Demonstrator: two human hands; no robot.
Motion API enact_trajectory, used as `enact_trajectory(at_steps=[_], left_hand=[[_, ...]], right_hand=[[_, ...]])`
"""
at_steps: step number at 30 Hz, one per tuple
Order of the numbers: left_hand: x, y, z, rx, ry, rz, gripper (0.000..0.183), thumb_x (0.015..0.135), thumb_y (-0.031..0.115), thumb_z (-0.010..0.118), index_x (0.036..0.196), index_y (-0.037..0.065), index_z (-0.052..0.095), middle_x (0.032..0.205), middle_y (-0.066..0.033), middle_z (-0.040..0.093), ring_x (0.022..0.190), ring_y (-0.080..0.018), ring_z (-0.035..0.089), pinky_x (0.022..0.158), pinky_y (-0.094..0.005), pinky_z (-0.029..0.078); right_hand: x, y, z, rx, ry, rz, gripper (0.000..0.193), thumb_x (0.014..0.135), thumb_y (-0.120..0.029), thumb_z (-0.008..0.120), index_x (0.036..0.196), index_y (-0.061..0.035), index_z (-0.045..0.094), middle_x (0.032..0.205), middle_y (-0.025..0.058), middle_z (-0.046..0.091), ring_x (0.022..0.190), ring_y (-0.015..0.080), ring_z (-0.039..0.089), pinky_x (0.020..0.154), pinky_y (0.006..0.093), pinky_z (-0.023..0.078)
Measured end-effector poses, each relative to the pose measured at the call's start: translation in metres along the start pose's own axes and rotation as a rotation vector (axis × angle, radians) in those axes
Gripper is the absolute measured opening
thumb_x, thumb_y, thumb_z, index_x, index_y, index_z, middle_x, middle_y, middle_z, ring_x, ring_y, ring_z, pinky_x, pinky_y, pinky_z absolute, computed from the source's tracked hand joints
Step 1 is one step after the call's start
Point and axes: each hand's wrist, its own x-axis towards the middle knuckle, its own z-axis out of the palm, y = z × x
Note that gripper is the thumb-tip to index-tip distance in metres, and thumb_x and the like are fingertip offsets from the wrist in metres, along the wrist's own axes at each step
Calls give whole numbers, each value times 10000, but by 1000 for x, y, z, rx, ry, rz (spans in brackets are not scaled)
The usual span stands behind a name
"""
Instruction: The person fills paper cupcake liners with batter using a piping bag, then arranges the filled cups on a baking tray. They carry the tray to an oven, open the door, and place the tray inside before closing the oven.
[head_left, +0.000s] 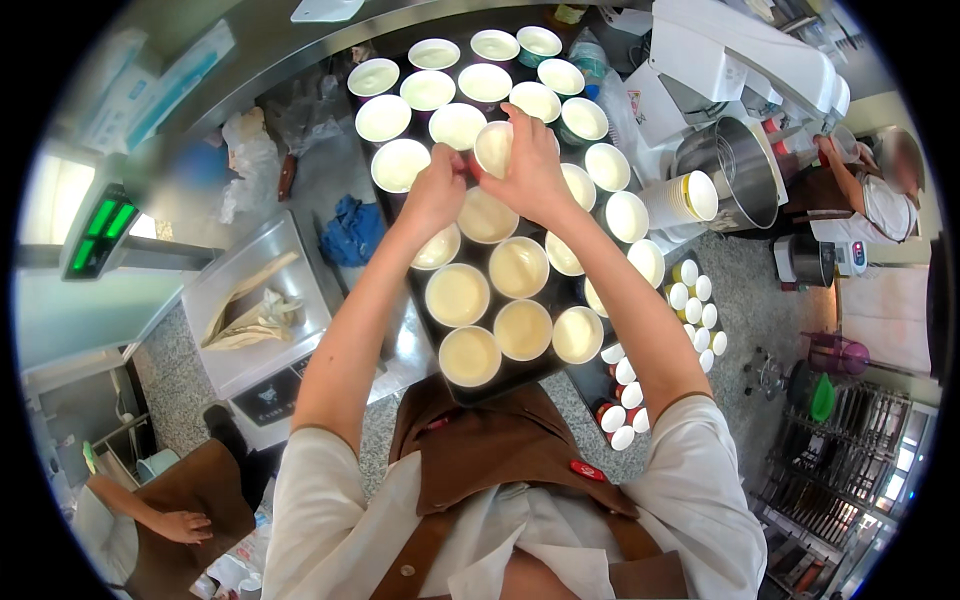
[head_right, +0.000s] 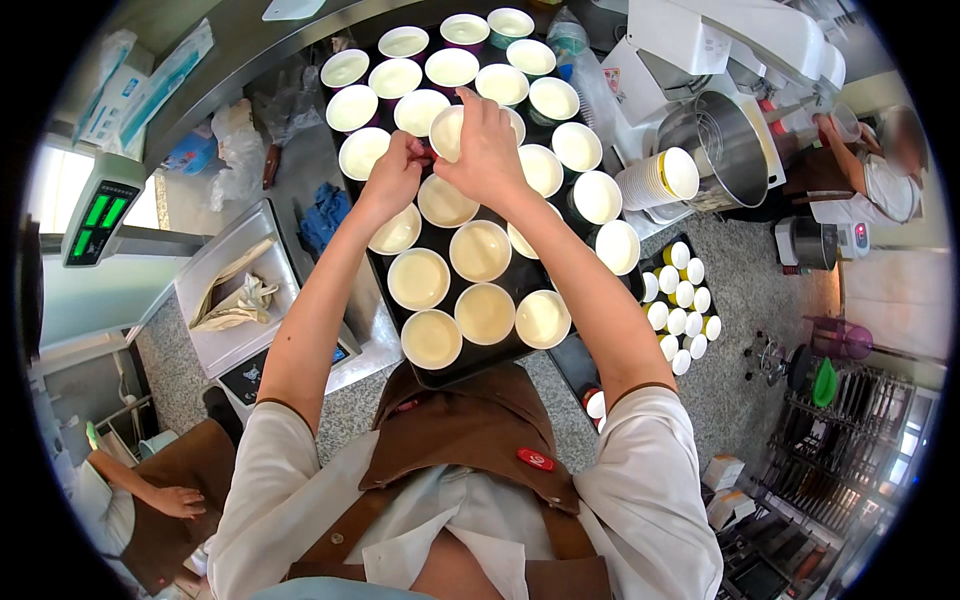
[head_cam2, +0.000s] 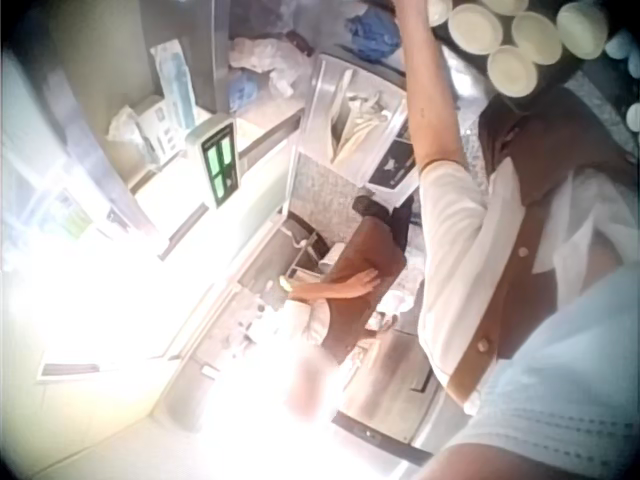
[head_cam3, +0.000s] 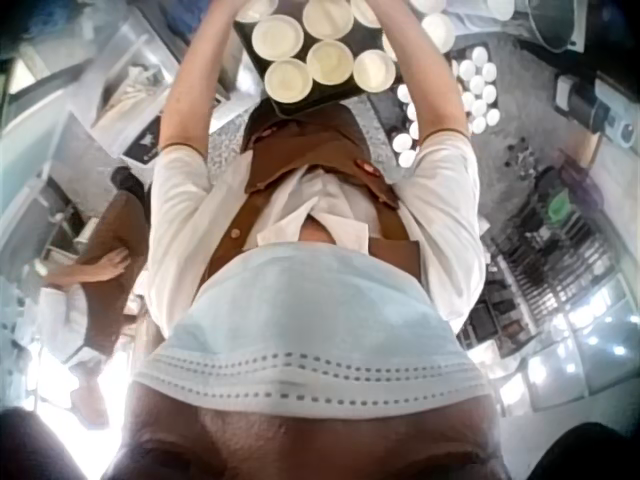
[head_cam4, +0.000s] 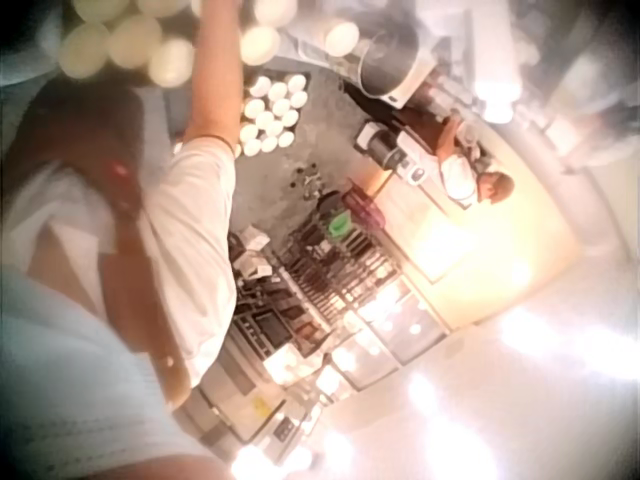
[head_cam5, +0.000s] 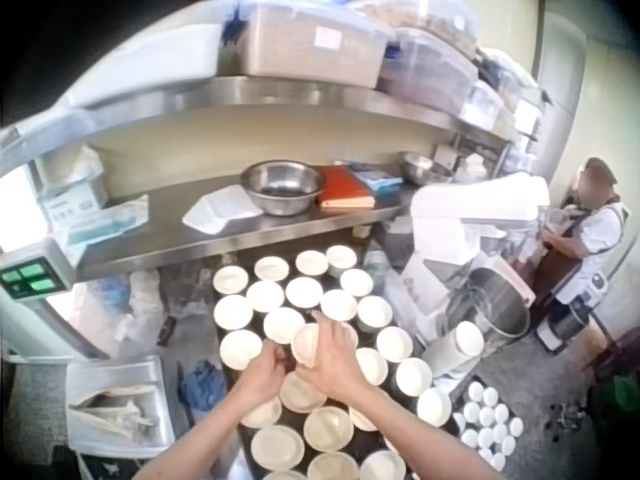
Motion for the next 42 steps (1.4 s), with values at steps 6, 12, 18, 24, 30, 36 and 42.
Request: enact_trajectory(at_steps=[6, 12, 18, 24, 30, 36, 42], left_hand=[[8, 13, 2, -88, -6, -25, 238, 860, 4, 456, 1095, -27, 435, 1014, -241, 646, 943, -388, 654, 836, -432, 499], [-4, 6, 4, -235, 28, -48, 280, 863, -27, 440, 1139, -36, 391, 1003, -208, 630, 974, -319, 661, 870, -393, 509], [-3, -3, 8, -195, -19, -146, 295, 868, -27, 439, 1155, -55, 374, 1069, -226, 604, 1012, -314, 660, 875, -382, 514], [5, 14, 7, -275, -95, -199, 306, 873, -83, 368, 1175, -47, 331, 1140, -247, 570, 1038, -260, 632, 873, -348, 527], [18, 6, 15, -221, 0, -149, 299, 866, -6, 454, 1159, -43, 406, 1061, -217, 613, 919, -283, 675, 830, -383, 520], [8, 13, 7, -185, -92, -171, 294, 873, -38, 415, 1165, -26, 381, 1122, -209, 580, 992, -268, 641, 872, -362, 516], [9, 14, 10, -126, -90, -183, 271, 880, -19, 424, 1150, -25, 408, 1099, -197, 586, 996, -265, 635, 885, -355, 508]], right_hand=[[5, 3, 7, 10, 11, -37, 926, 632, -142, 800, 1415, 4, 328, 1255, 253, 481, 1133, 443, 473, 983, 492, 421], [1, -2, 8, 26, -7, -70, 914, 622, -130, 790, 1404, 10, 337, 1238, 246, 494, 1110, 428, 482, 961, 482, 426], [1, -1, 6, -150, -29, -41, 938, 613, -168, 825, 1404, 7, 354, 1234, 196, 515, 1099, 385, 514, 911, 464, 453], [1, 9, 2, -196, -171, -15, 956, 605, -187, 845, 1400, 2, 348, 1220, 187, 547, 1111, 378, 546, 896, 455, 479], [1, 16, -4, -219, -383, 98, 907, 673, -210, 819, 1416, -9, 340, 1297, 220, 536, 1178, 402, 512, 980, 463, 438], [-16, 38, -16, -84, -78, -10, 723, 787, -290, 759, 1369, -45, 408, 1337, 199, 525, 1221, 393, 496, 983, 499, 429], [-49, 83, -54, 222, -9, 231, 680, 804, -247, 740, 1374, -36, 436, 1269, 186, 559, 1215, 370, 491, 1040, 453, 390]])
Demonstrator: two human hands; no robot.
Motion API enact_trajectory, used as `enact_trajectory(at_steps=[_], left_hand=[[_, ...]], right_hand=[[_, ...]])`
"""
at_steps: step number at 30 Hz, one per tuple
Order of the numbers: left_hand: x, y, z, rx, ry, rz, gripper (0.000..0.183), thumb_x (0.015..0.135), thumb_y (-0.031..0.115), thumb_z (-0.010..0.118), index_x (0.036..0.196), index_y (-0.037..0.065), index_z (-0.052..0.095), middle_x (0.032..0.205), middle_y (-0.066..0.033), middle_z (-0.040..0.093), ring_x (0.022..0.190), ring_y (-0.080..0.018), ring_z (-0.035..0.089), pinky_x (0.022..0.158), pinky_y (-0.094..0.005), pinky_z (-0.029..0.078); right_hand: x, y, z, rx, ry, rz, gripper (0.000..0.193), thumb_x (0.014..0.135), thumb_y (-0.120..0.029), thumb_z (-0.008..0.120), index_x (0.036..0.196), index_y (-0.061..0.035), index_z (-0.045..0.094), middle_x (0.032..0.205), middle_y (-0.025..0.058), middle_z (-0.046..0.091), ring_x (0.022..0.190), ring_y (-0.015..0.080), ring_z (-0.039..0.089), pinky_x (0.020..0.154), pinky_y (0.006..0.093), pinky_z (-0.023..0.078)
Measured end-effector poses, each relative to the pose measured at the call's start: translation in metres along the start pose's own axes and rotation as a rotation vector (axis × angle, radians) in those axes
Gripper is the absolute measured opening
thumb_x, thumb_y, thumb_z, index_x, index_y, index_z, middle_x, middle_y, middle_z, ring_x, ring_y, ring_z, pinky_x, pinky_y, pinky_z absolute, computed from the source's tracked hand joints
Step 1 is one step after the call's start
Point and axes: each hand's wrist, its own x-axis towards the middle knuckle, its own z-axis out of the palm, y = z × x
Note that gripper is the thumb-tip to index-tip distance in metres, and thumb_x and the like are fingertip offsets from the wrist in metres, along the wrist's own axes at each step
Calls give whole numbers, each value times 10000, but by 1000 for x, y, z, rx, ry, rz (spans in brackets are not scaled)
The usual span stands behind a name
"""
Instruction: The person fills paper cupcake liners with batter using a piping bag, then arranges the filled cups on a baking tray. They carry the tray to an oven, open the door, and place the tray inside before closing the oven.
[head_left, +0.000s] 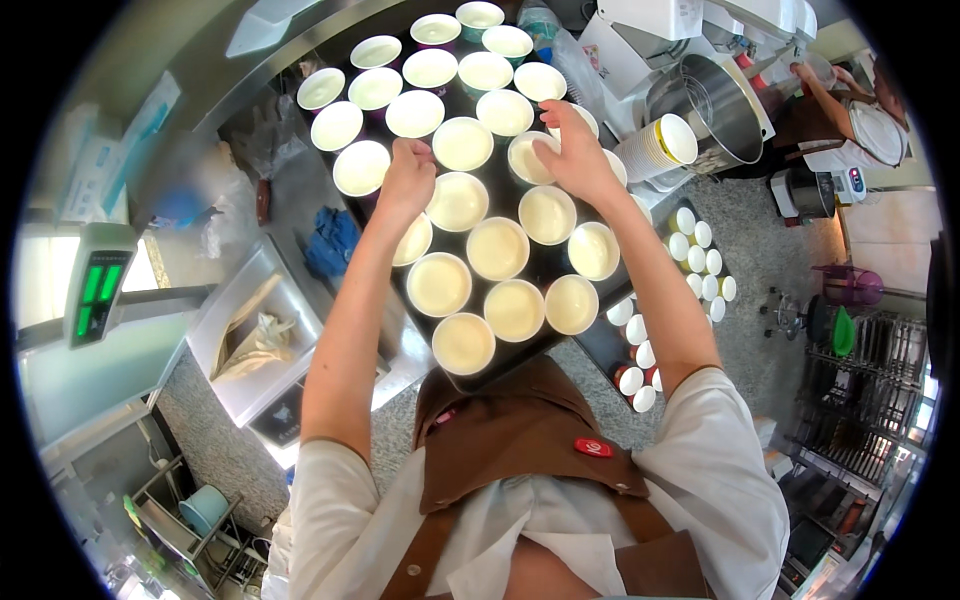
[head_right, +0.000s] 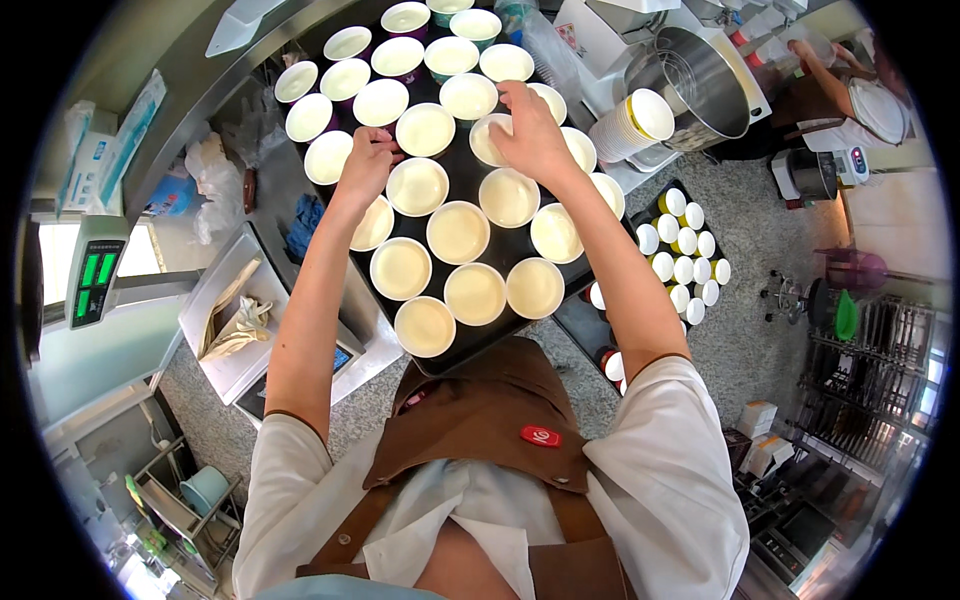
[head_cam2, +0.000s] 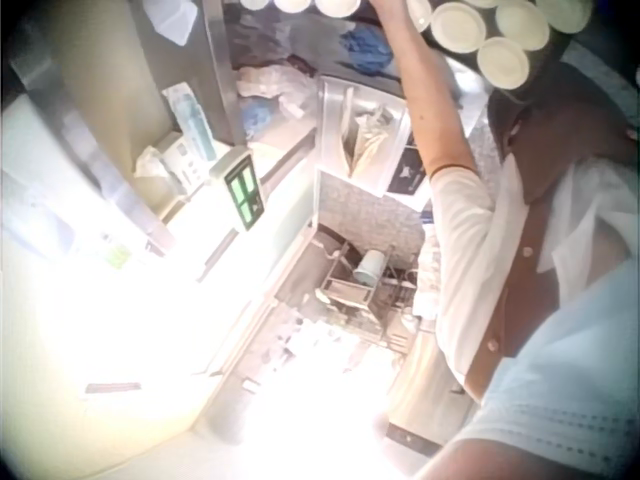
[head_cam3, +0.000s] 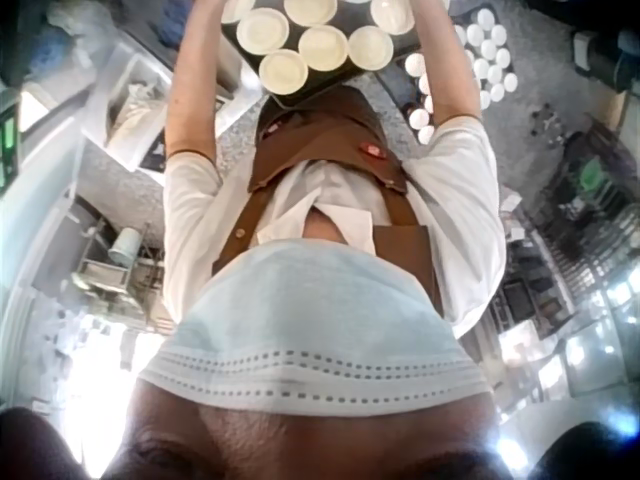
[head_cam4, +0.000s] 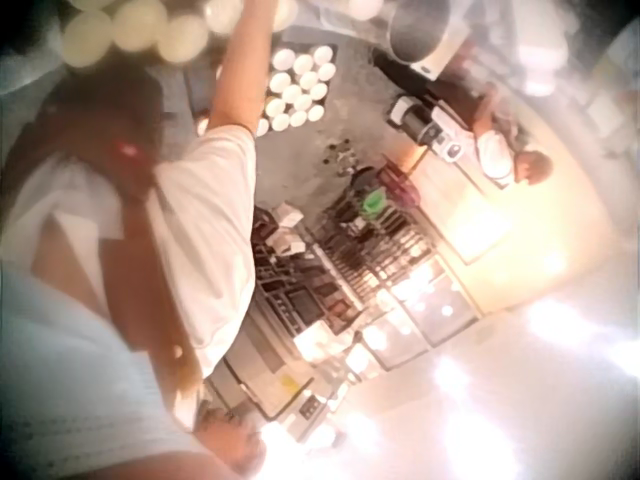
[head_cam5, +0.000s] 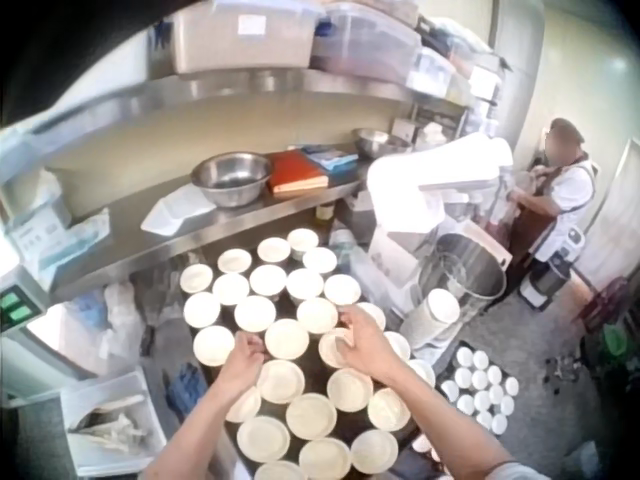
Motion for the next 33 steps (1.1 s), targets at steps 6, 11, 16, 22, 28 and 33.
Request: enact_trajectory(at_steps=[6, 11, 16, 22, 28, 33], left_hand=[[-12, 8, 1, 148, 55, 34, 281, 895, 112, 502, 1148, 1, 453, 969, -196, 662, 950, -344, 653, 856, -401, 480], [-24, 24, -3, 263, 41, 38, 308, 905, 122, 503, 1183, 3, 446, 991, -216, 666, 962, -365, 654, 858, -419, 482], [-26, 21, -2, 246, 64, 176, 296, 910, 78, 491, 1190, -2, 442, 1093, -210, 664, 1015, -346, 657, 896, -399, 493], [-47, 35, -12, 227, 105, 266, 300, 904, -4, 494, 1202, -8, 459, 1167, -190, 635, 1029, -282, 655, 905, -350, 502], [-167, 50, -9, 113, 264, 226, 276, 910, -58, 465, 1175, -9, 526, 1129, -131, 634, 1035, -217, 624, 913, -322, 473], [-241, 15, 16, 144, 290, 60, 246, 926, -17, 477, 1167, -13, 527, 1155, -129, 597, 1061, -220, 563, 929, -327, 433]], right_hand=[[-16, -12, 20, -534, -21, 26, 917, 678, -323, 813, 1411, -14, 357, 1288, 197, 519, 1218, 358, 454, 1024, 476, 334], [-22, -13, 15, -601, -56, 63, 929, 679, -325, 811, 1419, -11, 346, 1297, 185, 513, 1218, 341, 442, 1006, 468, 329], [-24, -4, -5, -441, 173, -73, 828, 750, -335, 773, 1409, -27, 378, 1311, 173, 515, 1219, 368, 439, 1004, 494, 339], [-68, 44, -68, -82, 379, 84, 511, 878, -217, 697, 1313, -29, 507, 1239, 169, 577, 1061, 289, 577, 884, 376, 483], [-176, 35, -92, 12, 418, 321, 320, 913, -38, 579, 1230, -24, 537, 1166, 105, 612, 998, 174, 604, 840, 312, 478], [-198, -2, -78, -112, 216, 99, 475, 828, 47, 542, 1294, -41, 507, 1212, 104, 607, 1181, 277, 519, 995, 386, 392]])
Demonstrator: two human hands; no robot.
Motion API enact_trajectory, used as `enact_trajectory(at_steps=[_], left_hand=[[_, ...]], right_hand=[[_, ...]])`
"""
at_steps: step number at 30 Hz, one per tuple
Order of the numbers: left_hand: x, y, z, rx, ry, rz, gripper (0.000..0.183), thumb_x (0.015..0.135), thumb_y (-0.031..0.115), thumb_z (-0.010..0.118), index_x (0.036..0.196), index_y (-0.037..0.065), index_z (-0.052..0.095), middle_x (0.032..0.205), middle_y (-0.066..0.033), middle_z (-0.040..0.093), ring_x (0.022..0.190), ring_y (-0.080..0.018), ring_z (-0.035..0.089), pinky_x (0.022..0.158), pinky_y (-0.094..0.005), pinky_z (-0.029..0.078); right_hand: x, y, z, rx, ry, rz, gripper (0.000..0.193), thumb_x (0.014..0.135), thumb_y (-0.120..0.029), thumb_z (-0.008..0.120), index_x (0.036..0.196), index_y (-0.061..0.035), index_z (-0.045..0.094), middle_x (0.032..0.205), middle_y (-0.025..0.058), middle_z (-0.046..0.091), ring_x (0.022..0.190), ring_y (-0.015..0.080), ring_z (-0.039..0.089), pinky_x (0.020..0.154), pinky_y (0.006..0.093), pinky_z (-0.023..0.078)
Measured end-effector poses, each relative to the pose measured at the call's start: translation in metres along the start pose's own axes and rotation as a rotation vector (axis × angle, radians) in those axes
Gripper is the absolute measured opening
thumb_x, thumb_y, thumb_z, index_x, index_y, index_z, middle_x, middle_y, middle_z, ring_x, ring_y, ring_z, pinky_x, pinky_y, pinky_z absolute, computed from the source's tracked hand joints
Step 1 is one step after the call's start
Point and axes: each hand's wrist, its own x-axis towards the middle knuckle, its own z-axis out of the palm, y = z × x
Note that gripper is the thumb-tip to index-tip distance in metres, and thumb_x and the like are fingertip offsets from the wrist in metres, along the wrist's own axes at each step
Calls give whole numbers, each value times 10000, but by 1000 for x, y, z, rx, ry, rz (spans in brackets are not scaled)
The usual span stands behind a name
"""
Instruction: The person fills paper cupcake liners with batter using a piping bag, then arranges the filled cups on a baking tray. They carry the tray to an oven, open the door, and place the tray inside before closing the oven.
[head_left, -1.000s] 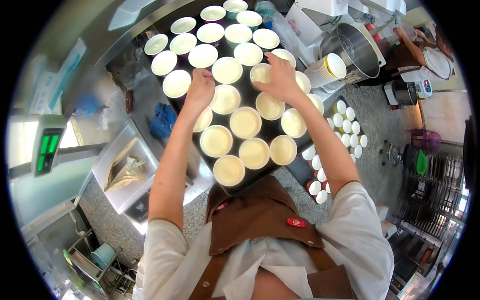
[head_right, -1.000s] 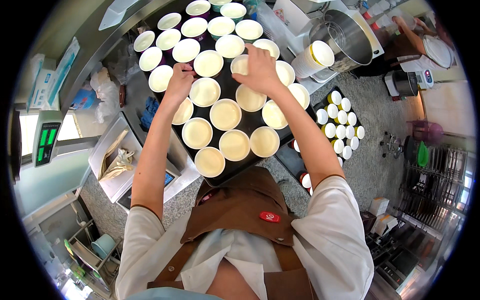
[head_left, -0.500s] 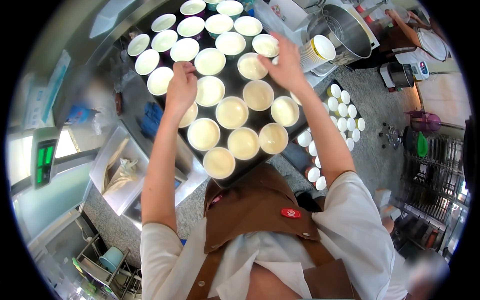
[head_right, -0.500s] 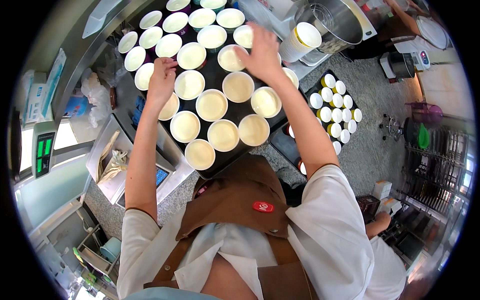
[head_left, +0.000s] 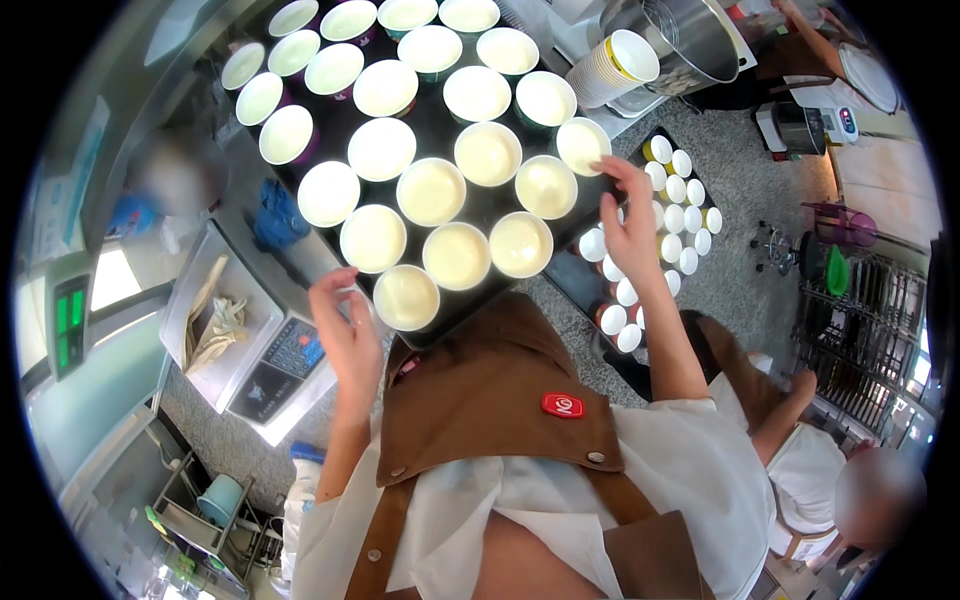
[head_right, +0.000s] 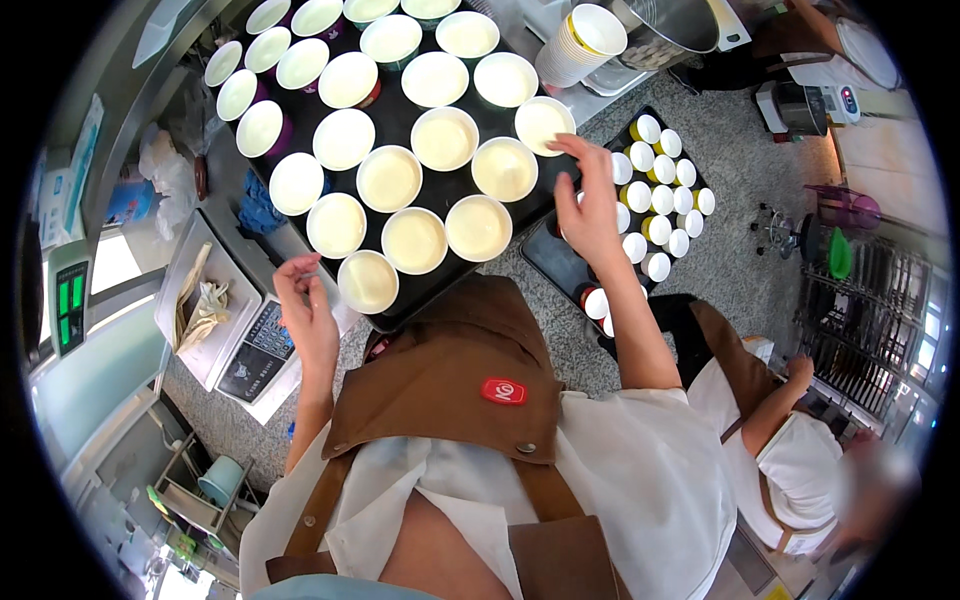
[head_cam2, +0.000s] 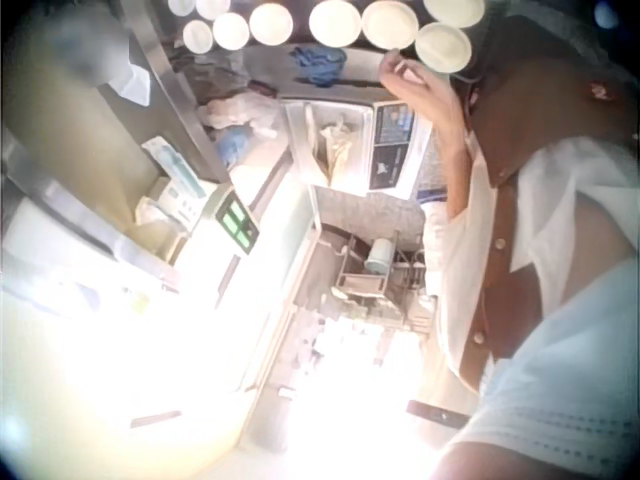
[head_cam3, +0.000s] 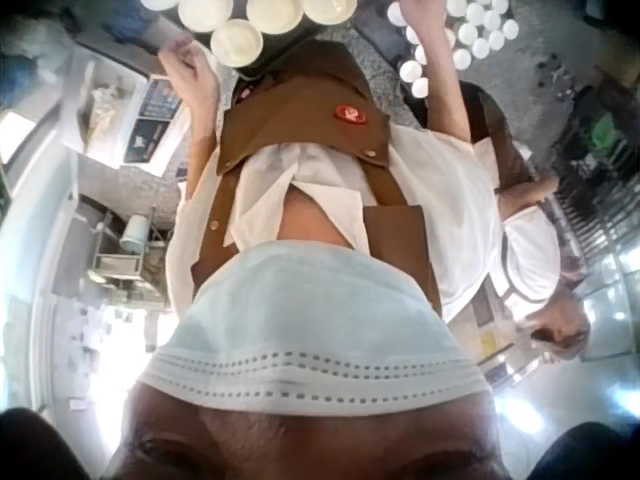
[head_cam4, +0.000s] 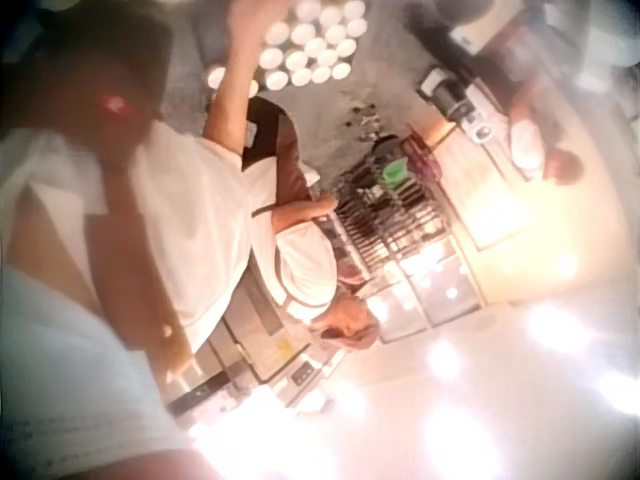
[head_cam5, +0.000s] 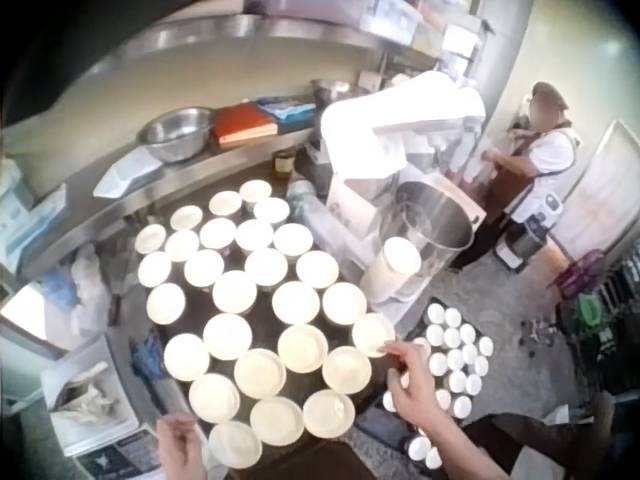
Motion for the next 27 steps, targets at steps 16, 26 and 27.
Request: enact_trajectory(at_steps=[16, 26, 27], left_hand=[[-33, 7, 15, 66, 78, -11, 192, 936, 48, 546, 1114, -26, 535, 1061, -151, 598, 950, -255, 577, 890, -364, 451], [-24, 33, 44, 347, -107, 204, 394, 896, 114, 627, 1251, -4, 503, 1113, -219, 610, 1061, -391, 563, 943, -449, 427], [-22, 33, 47, 378, -129, 239, 367, 928, 111, 596, 1246, -27, 479, 1127, -211, 603, 1055, -370, 577, 925, -439, 446]], right_hand=[[36, 9, 21, -191, -174, -248, 488, 869, -24, 521, 1353, -59, 476, 1283, 66, 610, 1260, 308, 465, 1060, 477, 308], [40, 7, 21, -143, -319, -295, 461, 888, -16, 475, 1348, -48, 490, 1238, 58, 638, 1252, 294, 462, 1079, 451, 286], [39, 7, 21, -172, -334, -296, 459, 895, -24, 464, 1352, -42, 489, 1216, 66, 644, 1250, 296, 462, 1077, 450, 294]])
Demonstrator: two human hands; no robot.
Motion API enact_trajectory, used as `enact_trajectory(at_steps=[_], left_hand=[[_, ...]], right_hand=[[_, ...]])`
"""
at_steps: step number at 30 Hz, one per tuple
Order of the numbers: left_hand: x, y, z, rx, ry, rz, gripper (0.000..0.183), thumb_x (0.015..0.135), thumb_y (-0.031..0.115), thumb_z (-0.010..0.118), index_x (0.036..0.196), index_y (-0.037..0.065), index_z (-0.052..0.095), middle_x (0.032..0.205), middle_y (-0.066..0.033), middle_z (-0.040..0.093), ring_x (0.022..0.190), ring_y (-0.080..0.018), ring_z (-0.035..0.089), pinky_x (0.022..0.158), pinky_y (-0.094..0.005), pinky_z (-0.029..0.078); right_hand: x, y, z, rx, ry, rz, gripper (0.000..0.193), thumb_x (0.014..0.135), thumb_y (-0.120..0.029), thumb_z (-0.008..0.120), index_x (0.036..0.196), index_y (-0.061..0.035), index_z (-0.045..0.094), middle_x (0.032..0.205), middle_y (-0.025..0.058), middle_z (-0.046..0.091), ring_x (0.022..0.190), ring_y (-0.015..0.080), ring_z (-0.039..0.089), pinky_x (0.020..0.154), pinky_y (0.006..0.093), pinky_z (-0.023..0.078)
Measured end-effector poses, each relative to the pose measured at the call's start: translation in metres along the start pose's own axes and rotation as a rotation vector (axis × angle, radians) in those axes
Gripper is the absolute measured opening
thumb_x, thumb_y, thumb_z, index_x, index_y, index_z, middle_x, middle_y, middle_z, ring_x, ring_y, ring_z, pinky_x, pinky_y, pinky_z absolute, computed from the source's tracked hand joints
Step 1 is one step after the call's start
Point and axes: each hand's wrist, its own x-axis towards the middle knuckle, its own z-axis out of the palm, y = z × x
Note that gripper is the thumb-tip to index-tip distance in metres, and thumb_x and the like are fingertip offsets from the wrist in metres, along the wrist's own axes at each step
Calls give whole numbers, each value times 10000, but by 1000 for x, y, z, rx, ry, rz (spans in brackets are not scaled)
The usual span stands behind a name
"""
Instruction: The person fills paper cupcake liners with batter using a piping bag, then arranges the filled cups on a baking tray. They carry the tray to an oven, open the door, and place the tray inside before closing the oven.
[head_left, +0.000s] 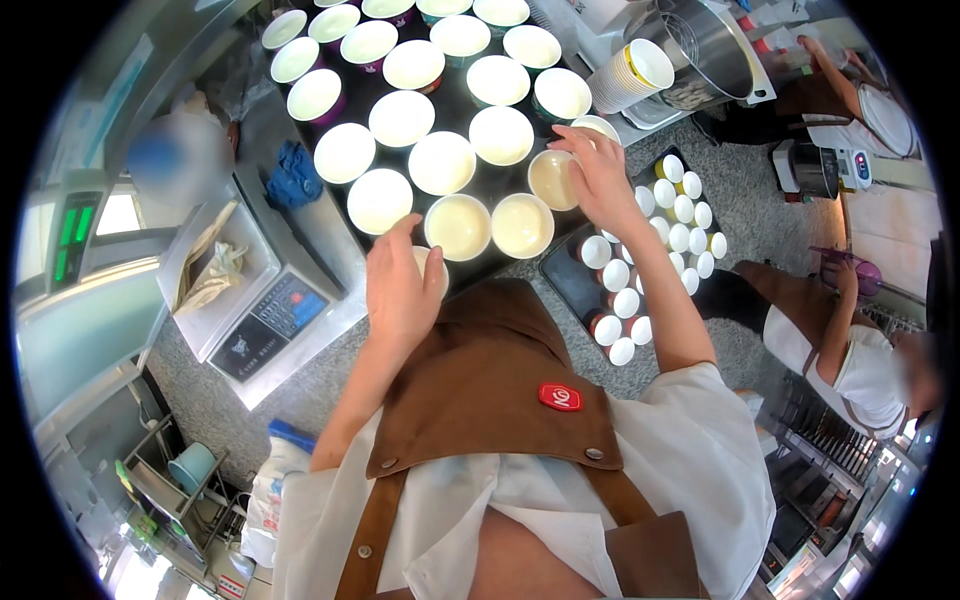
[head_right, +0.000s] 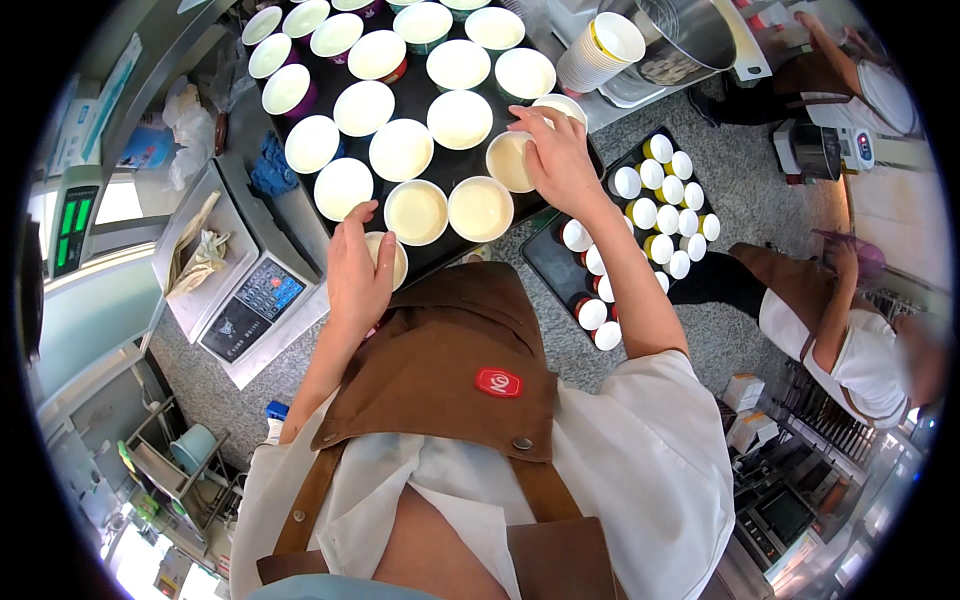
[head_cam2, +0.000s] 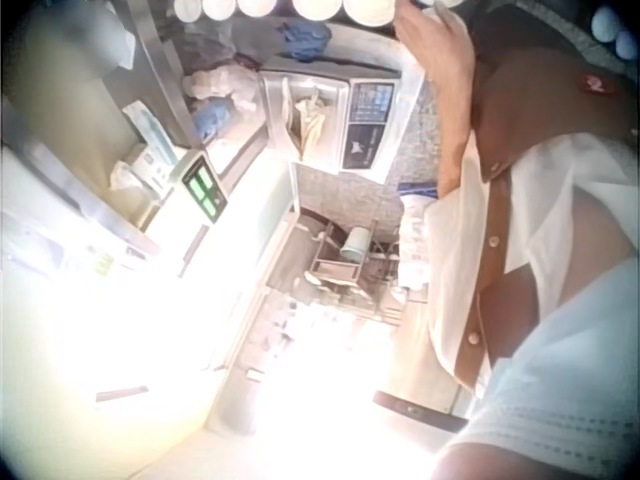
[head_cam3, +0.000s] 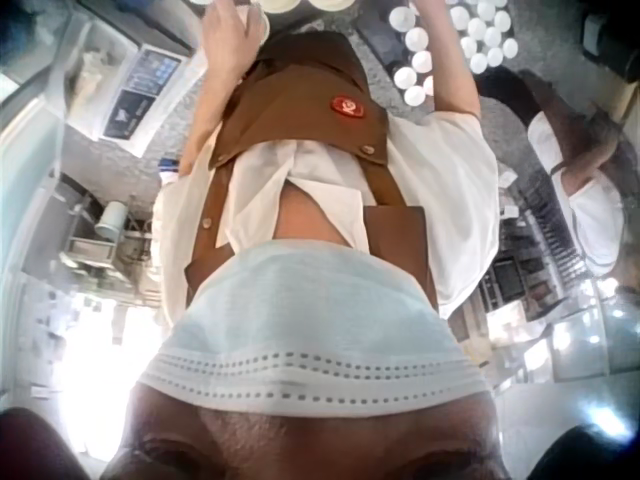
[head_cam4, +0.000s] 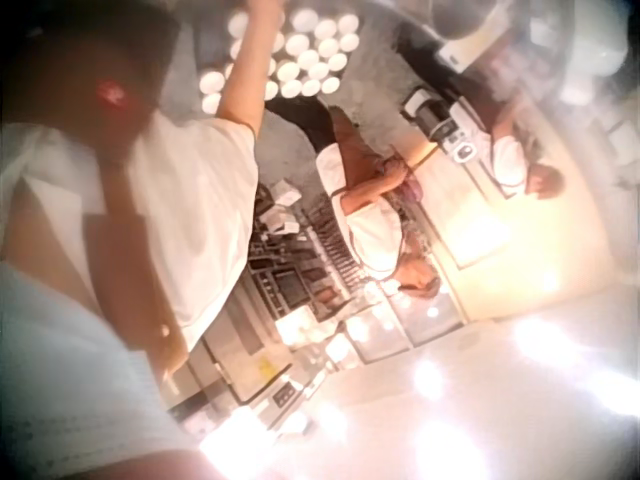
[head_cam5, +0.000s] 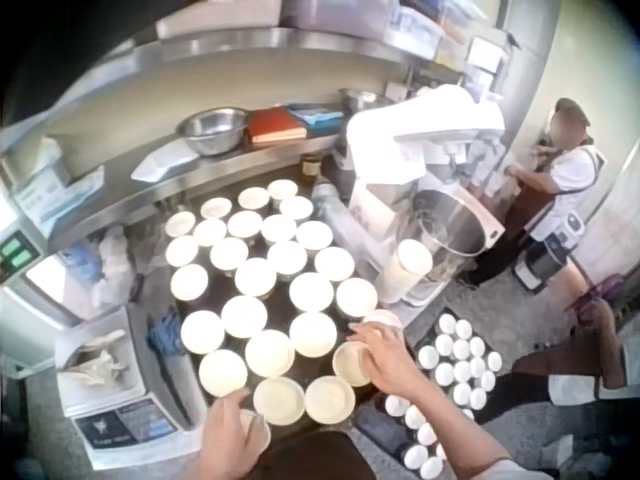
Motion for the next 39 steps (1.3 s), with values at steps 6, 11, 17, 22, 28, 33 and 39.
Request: enact_trajectory(at_steps=[6, 11, 17, 22, 28, 33, 39], left_hand=[[0, -4, 14, -102, -9, -59, 394, 900, 112, 632, 1235, -30, 478, 1144, -221, 592, 1092, -371, 560, 948, -444, 438], [4, 8, 13, 26, -9, -21, 698, 736, 176, 799, 1314, 17, 443, 1226, -195, 561, 1160, -354, 533, 993, -440, 414], [9, 11, 27, 121, 32, 22, 845, 657, 192, 842, 1375, 56, 418, 1275, -173, 540, 1195, -345, 518, 1011, -441, 395], [9, 7, 32, 114, 77, -17, 851, 645, 164, 846, 1374, 63, 419, 1267, -174, 550, 1177, -343, 536, 995, -442, 409], [8, 4, 29, 157, 92, -63, 838, 650, 149, 840, 1369, 57, 419, 1249, -175, 554, 1158, -350, 545, 981, -451, 417], [5, 6, 29, 191, 99, -74, 835, 658, 154, 844, 1367, 48, 416, 1245, -177, 553, 1174, -358, 528, 973, -450, 424], [-3, 7, 17, 136, 97, -92, 805, 685, 154, 837, 1364, 28, 423, 1252, -187, 553, 1154, -364, 535, 967, -459, 435]], right_hand=[[-9, 5, -3, 20, 56, -4, 516, 881, 12, 478, 1389, -81, 468, 1218, 76, 623, 1248, 299, 452, 1079, 442, 278], [-25, -20, -16, 72, -15, -30, 684, 778, -68, 654, 1418, -65, 414, 1343, 137, 511, 1291, 336, 419, 1086, 461, 289], [-48, -53, -6, 72, -211, -60, 985, 684, -224, 821, 1502, -96, 289, 1456, 155, 382, 1397, 354, 307, 1147, 491, 221], [-47, -57, 12, 32, -195, -70, 956, 693, -215, 803, 1497, -94, 300, 1417, 155, 421, 1388, 355, 324, 1155, 523, 200], [-38, -62, 29, 19, -68, -64, 918, 703, -212, 794, 1476, -57, 324, 1367, 157, 464, 1351, 356, 370, 1129, 524, 233], [-39, -63, 36, -3, 27, -11, 882, 734, -258, 802, 1457, -40, 348, 1365, 167, 472, 1326, 363, 391, 1103, 515, 257], [-32, -34, 13, -82, 118, 56, 722, 858, -292, 703, 1444, -28, 373, 1384, 163, 486, 1335, 386, 380, 1096, 504, 254]])
